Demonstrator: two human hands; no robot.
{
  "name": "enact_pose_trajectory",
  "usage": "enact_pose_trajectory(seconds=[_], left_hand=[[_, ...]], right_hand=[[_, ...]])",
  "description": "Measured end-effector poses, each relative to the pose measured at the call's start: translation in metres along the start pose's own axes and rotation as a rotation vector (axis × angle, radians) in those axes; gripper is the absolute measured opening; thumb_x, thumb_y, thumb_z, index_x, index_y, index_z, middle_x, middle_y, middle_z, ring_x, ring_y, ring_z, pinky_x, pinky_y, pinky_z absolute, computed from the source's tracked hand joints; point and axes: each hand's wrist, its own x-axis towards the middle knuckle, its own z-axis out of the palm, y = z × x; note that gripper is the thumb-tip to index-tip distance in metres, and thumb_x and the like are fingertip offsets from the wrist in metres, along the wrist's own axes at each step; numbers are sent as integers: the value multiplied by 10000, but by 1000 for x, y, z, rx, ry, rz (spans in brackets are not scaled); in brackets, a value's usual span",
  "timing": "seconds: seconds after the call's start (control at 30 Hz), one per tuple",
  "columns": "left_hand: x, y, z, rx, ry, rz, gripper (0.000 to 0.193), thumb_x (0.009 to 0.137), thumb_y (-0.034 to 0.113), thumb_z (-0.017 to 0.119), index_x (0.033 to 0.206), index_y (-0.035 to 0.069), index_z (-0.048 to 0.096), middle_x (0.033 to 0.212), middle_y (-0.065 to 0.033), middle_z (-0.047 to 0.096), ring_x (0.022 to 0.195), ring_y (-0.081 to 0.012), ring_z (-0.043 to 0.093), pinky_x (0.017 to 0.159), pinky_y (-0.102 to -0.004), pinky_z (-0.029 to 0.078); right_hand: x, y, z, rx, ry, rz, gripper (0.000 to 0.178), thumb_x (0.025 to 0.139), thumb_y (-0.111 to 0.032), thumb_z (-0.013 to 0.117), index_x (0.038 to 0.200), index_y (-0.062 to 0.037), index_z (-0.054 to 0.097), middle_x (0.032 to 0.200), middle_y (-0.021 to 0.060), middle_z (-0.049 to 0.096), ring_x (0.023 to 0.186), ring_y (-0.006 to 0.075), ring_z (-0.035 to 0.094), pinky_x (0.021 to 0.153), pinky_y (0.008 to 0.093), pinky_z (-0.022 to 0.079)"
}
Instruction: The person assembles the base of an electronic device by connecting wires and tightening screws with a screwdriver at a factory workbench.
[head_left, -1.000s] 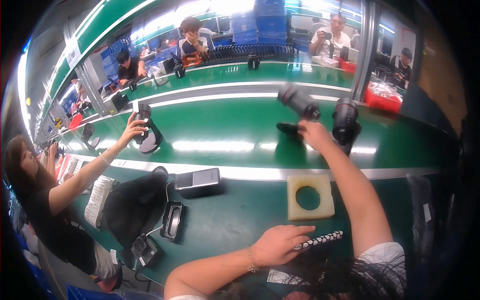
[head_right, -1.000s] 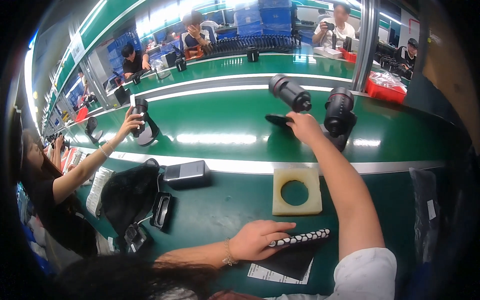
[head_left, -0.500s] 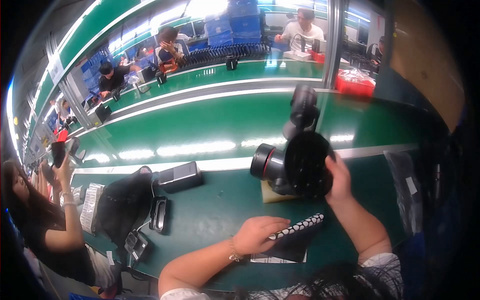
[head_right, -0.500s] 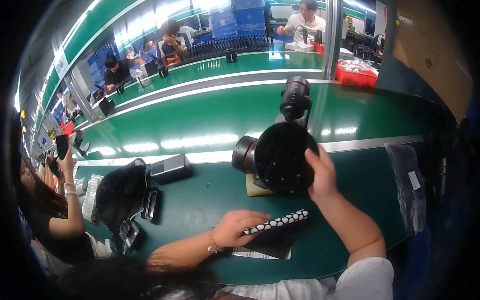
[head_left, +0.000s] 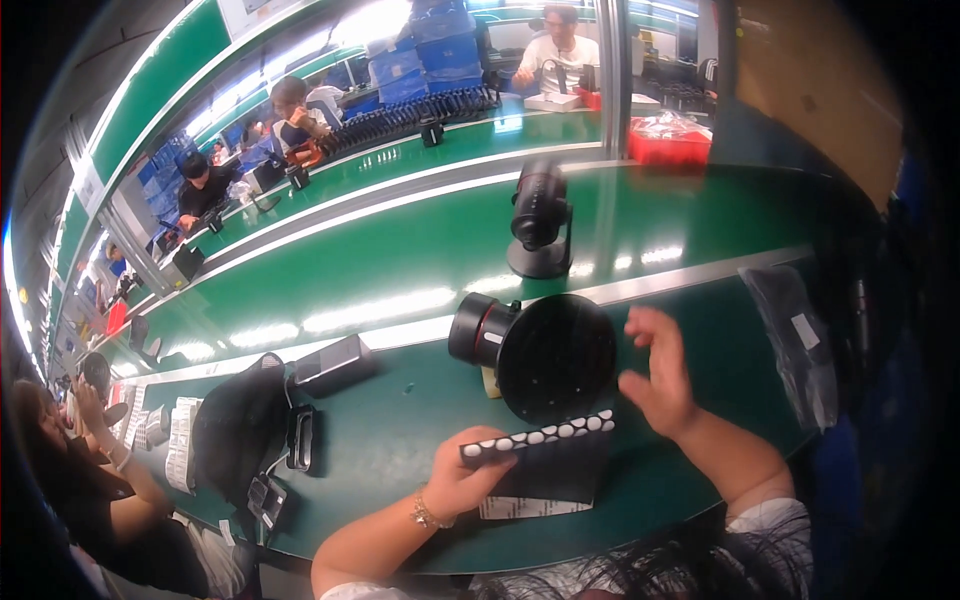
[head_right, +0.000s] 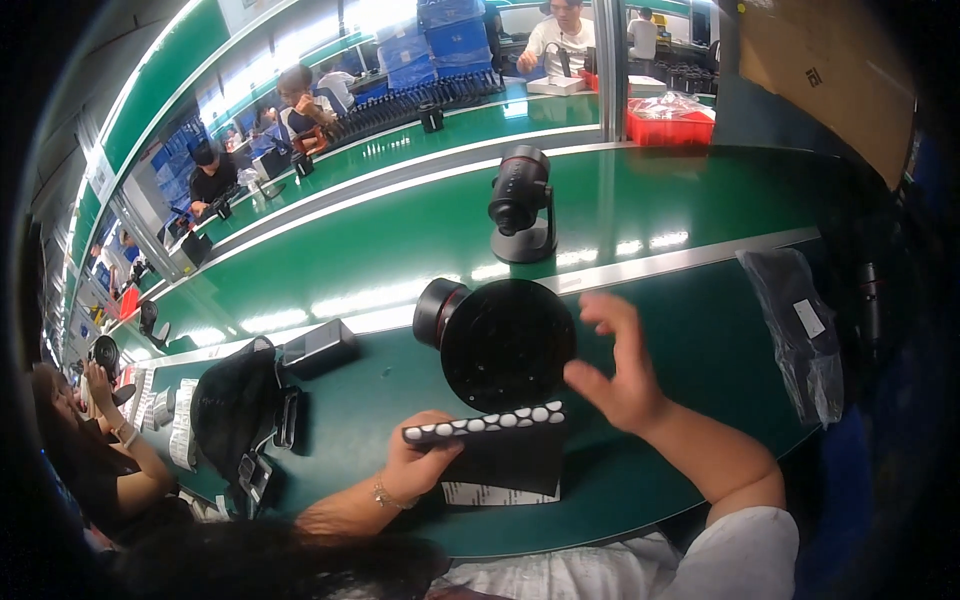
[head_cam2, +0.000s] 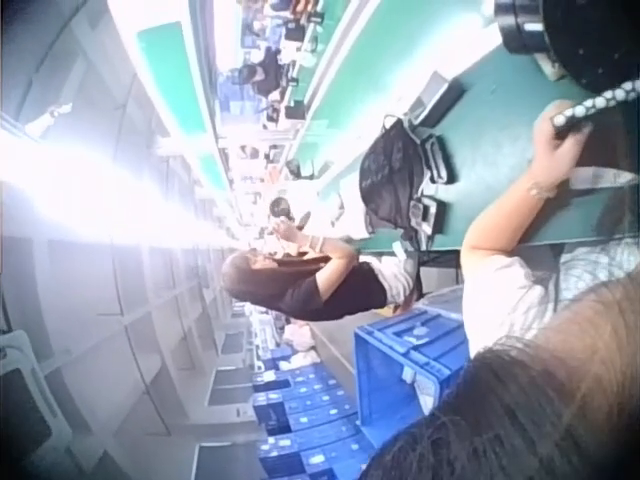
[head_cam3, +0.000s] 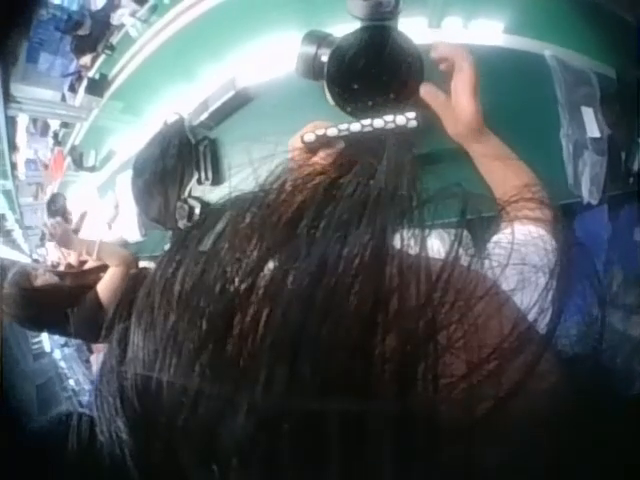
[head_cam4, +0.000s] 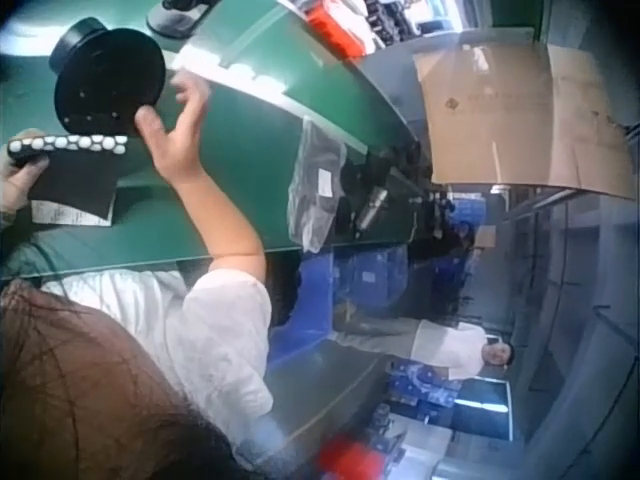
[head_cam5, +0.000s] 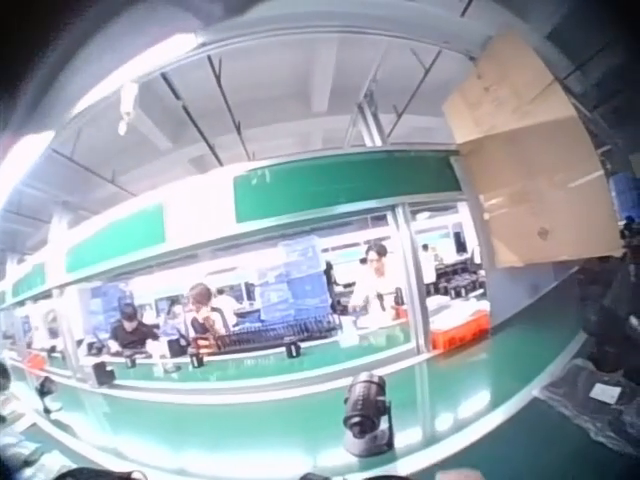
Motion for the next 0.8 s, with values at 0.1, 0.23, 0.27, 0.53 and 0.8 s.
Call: enact_pose_trajectory(seconds=[0.1, 0.23, 0.27, 0.53, 0.8], left_hand=[[-1, 10, 5, -253, 96, -129, 124, 786, 2, 618, 900, 9, 569, 816, -34, 590, 747, -107, 552, 655, -267, 456], [5, 30, 16, -408, 143, -184, 259, 785, -23, 620, 1016, 15, 509, 850, -24, 580, 804, -86, 549, 714, -247, 460], [5, 32, 19, -464, 193, -227, 327, 767, -30, 642, 1052, 22, 490, 857, -24, 580, 788, -84, 553, 697, -244, 467], [1, 19, 6, -15, 111, -135, 140, 734, -3, 691, 821, 28, 586, 665, 7, 578, 602, -49, 513, 533, -205, 421], [1, 16, 6, -34, 101, -109, 112, 728, 21, 700, 745, 25, 589, 641, 4, 569, 593, -62, 507, 528, -222, 419]], right_hand=[[2, -29, -4, 120, -418, -93, 481, 718, -147, 734, 1121, -45, 492, 1086, 117, 530, 981, 243, 536, 835, 334, 444], [-4, -37, 15, 102, -337, -46, 389, 713, -32, 715, 1061, -54, 542, 985, 107, 564, 900, 243, 572, 756, 293, 467], [-6, -34, 16, 129, -328, 26, 381, 719, -28, 708, 1062, -59, 545, 947, 100, 574, 859, 232, 582, 722, 288, 469], [-3, -38, 10, 117, -408, 263, 140, 785, -90, 663, 914, -37, 650, 760, 81, 624, 695, 196, 603, 638, 251, 468], [7, -42, 7, 272, -440, 132, 196, 783, -71, 654, 976, -36, 650, 915, 97, 621, 806, 209, 604, 689, 278, 484]])
